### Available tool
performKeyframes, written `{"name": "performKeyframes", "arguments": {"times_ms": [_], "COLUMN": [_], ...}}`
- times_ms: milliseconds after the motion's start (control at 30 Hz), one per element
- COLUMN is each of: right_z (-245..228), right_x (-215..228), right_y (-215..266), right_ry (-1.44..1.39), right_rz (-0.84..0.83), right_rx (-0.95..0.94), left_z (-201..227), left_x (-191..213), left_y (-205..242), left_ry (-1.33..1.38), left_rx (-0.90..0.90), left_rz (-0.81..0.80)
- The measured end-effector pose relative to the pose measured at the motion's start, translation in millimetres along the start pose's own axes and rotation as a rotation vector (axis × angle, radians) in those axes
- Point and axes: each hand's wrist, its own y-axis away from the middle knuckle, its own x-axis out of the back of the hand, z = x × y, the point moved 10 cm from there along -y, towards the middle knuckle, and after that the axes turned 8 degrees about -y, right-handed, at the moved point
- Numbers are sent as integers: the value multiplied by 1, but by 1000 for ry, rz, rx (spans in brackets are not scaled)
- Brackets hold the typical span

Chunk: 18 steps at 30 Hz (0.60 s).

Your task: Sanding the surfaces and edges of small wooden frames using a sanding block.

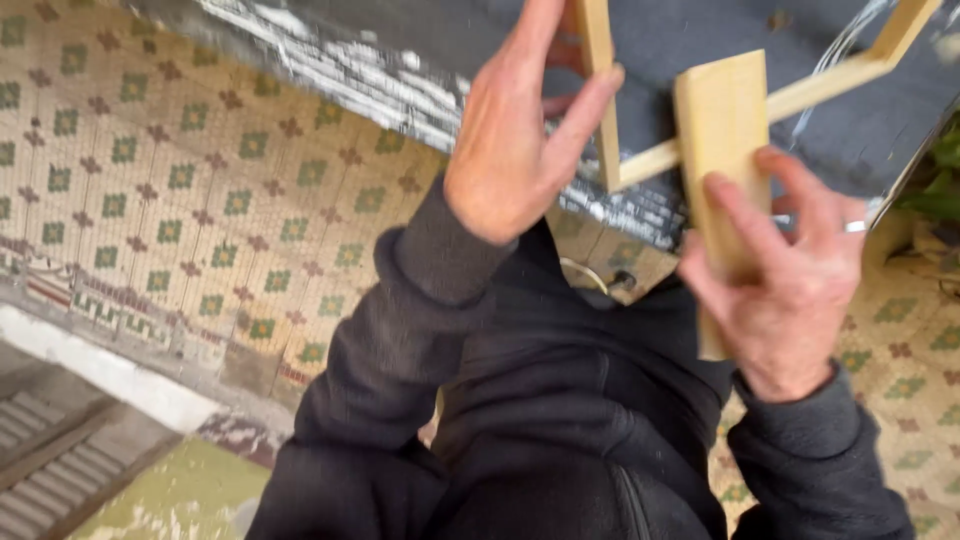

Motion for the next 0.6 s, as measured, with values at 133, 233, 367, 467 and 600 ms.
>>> {"name": "performKeyframes", "arguments": {"times_ms": [133,233,367,467,600], "right_z": [-12,-6,-4,-13,-18], "right_x": [0,10,21,4,-14], "right_y": [-3,-9,-1,16,23], "right_ry": [64,124,193,54,24], "right_rz": [45,37,80,84,18], "right_rx": [44,40,2,35,2], "left_z": [9,5,-9,1,-2], "left_x": [-1,1,-7,-2,-4], "left_y": [-10,-6,0,-7,3], "left_ry": [20,3,48,32,33], "left_rx": [-12,-8,65,68,37], "left_rz": [-2,0,-34,-27,-8]}}
